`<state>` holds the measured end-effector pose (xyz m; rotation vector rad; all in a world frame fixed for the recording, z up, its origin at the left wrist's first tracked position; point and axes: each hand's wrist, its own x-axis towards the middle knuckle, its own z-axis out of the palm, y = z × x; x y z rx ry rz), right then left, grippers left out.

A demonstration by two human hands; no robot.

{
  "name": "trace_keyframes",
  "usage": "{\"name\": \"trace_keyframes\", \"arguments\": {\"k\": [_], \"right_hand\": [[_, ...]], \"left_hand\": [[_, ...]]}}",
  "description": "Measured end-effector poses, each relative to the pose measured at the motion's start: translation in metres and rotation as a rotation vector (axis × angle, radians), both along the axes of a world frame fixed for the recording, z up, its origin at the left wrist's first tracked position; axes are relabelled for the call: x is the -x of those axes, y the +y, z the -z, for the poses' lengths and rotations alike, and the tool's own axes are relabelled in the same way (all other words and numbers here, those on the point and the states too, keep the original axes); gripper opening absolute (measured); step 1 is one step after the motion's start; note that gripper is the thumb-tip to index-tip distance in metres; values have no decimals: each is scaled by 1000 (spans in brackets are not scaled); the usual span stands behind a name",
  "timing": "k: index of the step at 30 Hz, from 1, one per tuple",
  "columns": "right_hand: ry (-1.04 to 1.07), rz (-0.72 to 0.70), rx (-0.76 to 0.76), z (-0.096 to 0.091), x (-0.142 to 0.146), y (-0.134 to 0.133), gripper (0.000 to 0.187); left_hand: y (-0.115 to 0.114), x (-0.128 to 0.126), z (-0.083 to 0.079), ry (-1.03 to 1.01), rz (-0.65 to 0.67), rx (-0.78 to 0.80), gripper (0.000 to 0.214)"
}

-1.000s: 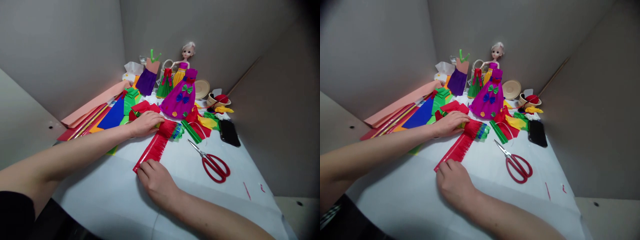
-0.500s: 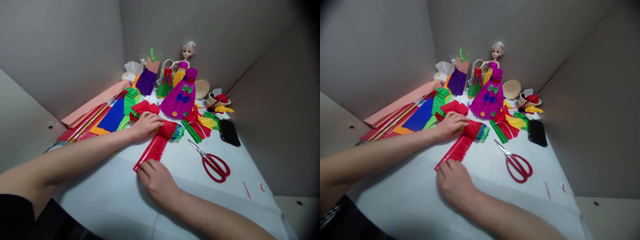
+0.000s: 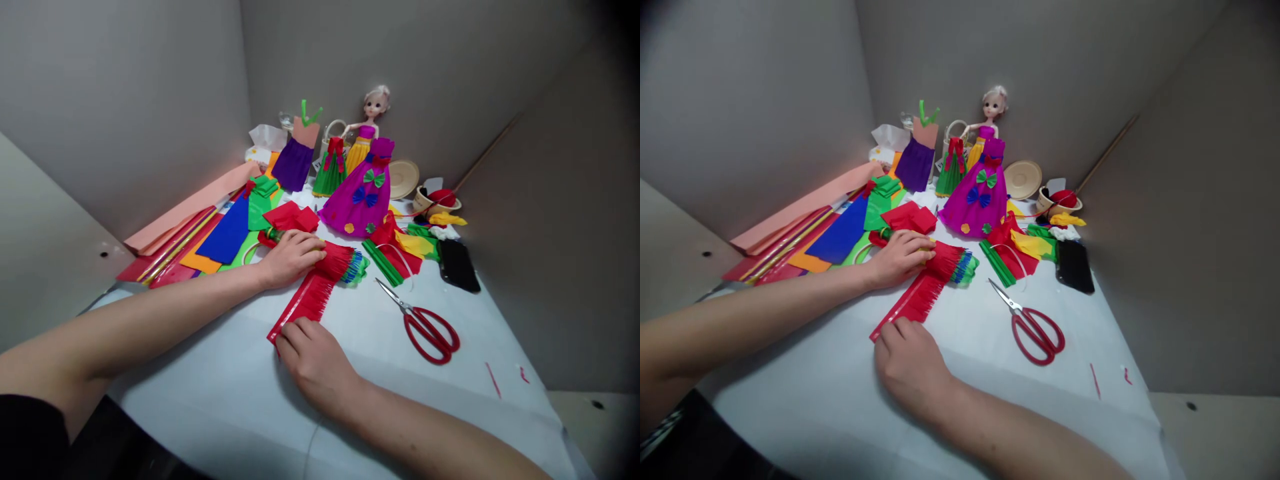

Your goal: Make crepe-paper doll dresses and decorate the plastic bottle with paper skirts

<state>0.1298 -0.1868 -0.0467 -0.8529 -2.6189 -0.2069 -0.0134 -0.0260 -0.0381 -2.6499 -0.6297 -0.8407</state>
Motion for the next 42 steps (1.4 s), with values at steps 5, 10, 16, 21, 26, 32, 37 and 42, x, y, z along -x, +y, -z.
{"name": "trace_keyframes", "arguments": {"k": [5, 10, 16, 21, 26, 32, 37, 42], "right_hand": [[3, 13, 6, 1, 0, 0, 18], [-7, -1, 11, -1, 0, 0, 18], [7, 2, 10, -1, 0, 0, 16], [9, -2, 2, 0, 0, 0, 17], [-3, 6, 9, 1, 1, 0, 17], [-3, 3, 18, 2, -1, 0, 15], [-10, -4, 33, 0, -1, 0, 19], [-13, 5, 31, -2, 0, -1, 20]], "left_hand": [[-5, 5, -1, -34, 64, 16, 22], [-3, 7, -8, -19, 119, -2, 22], [-2, 5, -14, -63, 132, 107, 23], [-1, 8, -10, -51, 118, 131, 31], [3, 10, -6, -33, 118, 110, 34], [-1, 10, -8, -59, 159, 122, 33], [-9, 10, -10, -94, 156, 139, 29], [-15, 11, -9, -123, 168, 120, 26]]}}
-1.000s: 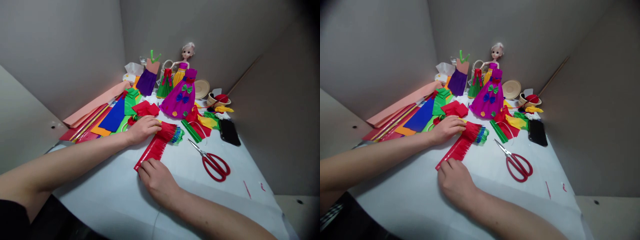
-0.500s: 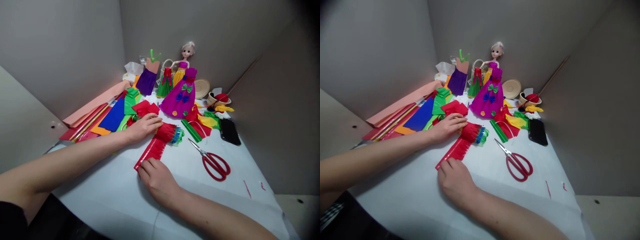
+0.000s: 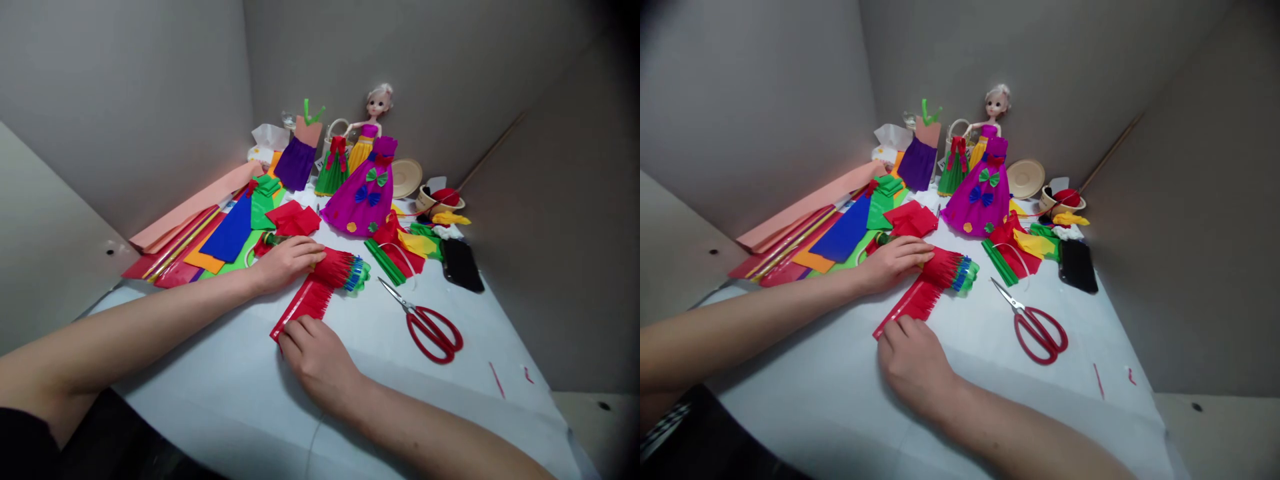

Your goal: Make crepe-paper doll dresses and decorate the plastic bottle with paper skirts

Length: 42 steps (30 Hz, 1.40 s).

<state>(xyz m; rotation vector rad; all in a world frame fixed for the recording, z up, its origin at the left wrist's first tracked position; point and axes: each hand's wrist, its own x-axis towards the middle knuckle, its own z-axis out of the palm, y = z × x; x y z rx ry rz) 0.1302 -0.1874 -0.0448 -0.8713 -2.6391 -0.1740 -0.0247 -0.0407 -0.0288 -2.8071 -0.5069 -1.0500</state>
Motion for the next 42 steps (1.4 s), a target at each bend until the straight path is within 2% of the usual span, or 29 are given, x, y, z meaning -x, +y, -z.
{"name": "trace_keyframes", "arguments": {"k": [7, 18, 27, 34, 38, 42], "right_hand": [[9, -3, -13, 1, 0, 0, 18], [15, -3, -7, 0, -1, -1, 19], [4, 3, -11, 0, -1, -1, 19], [12, 2, -14, 0, -1, -1, 17], [17, 3, -26, 1, 0, -1, 17], [24, 5, -30, 1, 0, -2, 17]], "left_hand": [[-3, 2, 3, -39, 21, -49, 25], [-9, 12, 5, -7, 67, 11, 34], [-12, 16, 10, 11, 38, 16, 33], [-11, 19, 3, 45, 71, -74, 26], [-12, 19, -2, 87, 40, -77, 27], [-10, 18, -4, 197, -46, -24, 43]]}}
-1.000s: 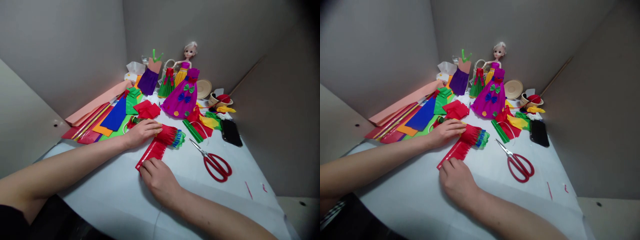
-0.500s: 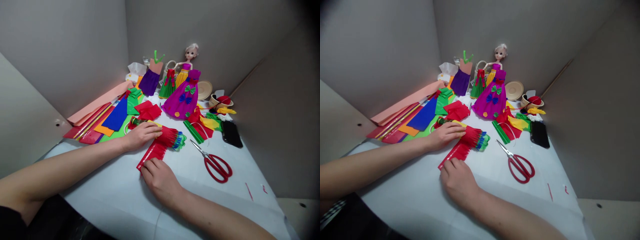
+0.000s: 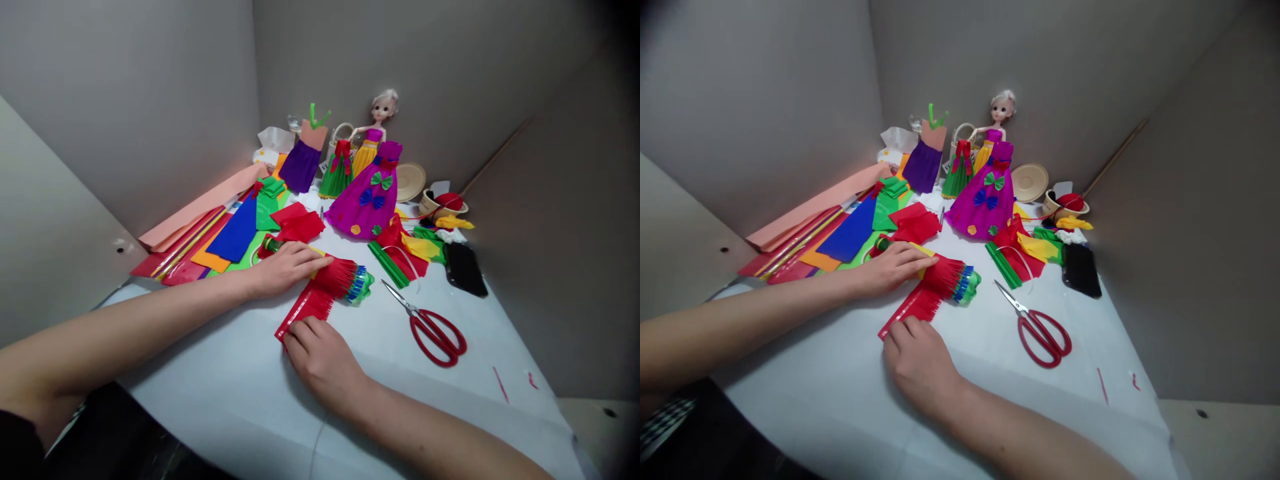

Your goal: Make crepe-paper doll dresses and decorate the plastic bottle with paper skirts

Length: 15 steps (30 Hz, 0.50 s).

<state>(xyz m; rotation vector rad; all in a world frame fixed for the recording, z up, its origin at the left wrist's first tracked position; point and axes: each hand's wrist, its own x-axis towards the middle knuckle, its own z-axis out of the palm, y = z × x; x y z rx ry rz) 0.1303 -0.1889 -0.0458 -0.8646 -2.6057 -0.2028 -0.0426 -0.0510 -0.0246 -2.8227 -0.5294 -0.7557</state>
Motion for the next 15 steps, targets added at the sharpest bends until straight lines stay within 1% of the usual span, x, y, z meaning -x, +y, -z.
{"name": "trace_keyframes", "arguments": {"k": [2, 4, 8, 11, 15], "right_hand": [[0, 1, 0, 0, 0, 0, 18], [-9, -1, 8, 0, -1, 0, 20], [-17, -5, 16, 0, -1, 0, 20], [-1, -5, 7, 0, 0, 0, 18], [-2, -2, 5, 1, 0, 0, 17]], "left_hand": [[1, 0, 0, 50, -34, 25, 49], [3, 1, 1, 67, -36, 46, 50], [2, 4, 6, 16, -25, 39, 45], [0, 6, 8, 16, 6, 24, 42], [1, 9, 7, 46, 54, 53, 43]]}}
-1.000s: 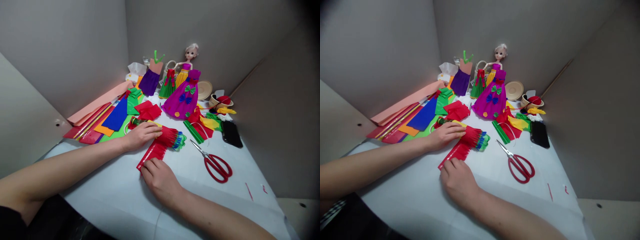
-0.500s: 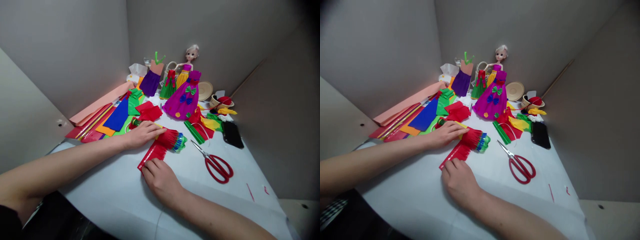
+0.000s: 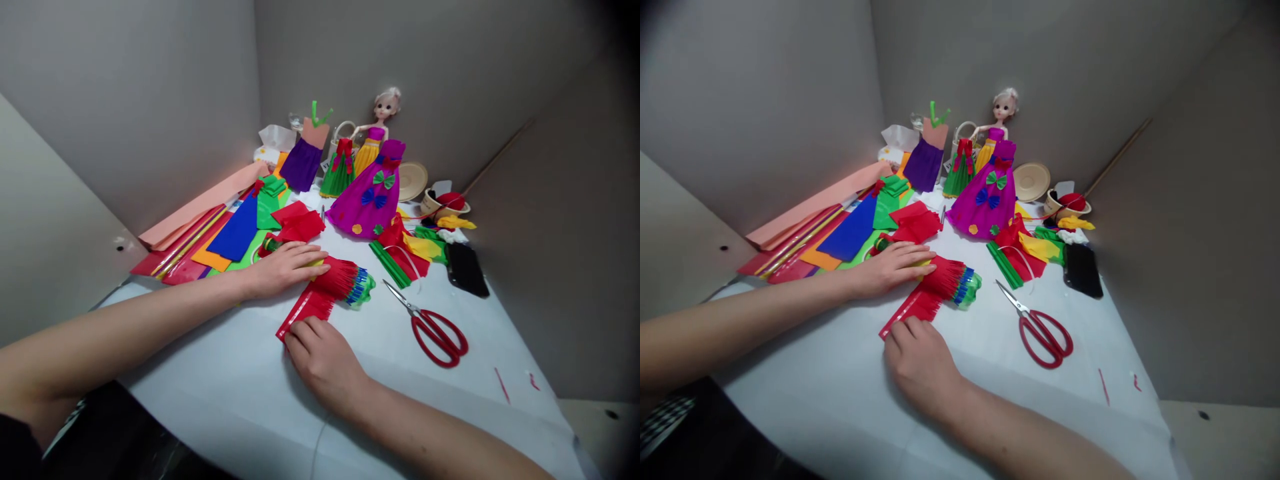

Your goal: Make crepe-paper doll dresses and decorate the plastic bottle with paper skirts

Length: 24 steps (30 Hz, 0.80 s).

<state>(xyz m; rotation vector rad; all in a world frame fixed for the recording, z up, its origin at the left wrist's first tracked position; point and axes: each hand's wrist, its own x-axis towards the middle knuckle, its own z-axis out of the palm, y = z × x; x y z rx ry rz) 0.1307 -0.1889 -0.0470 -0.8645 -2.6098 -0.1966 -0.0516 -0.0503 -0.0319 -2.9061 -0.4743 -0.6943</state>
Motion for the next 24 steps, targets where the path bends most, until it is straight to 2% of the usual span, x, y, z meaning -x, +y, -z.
{"name": "trace_keyframes", "arguments": {"k": [6, 12, 24], "right_hand": [[6, -5, -6, -1, -1, 0, 15], [19, -5, -4, -2, 0, 0, 12], [-24, 15, -25, 0, 0, -2, 12]], "left_hand": [[-1, 5, -2, 1, 27, 15, 44], [-10, 7, -4, -51, 35, -37, 38], [-23, 15, 2, -49, 32, -82, 37]]}}
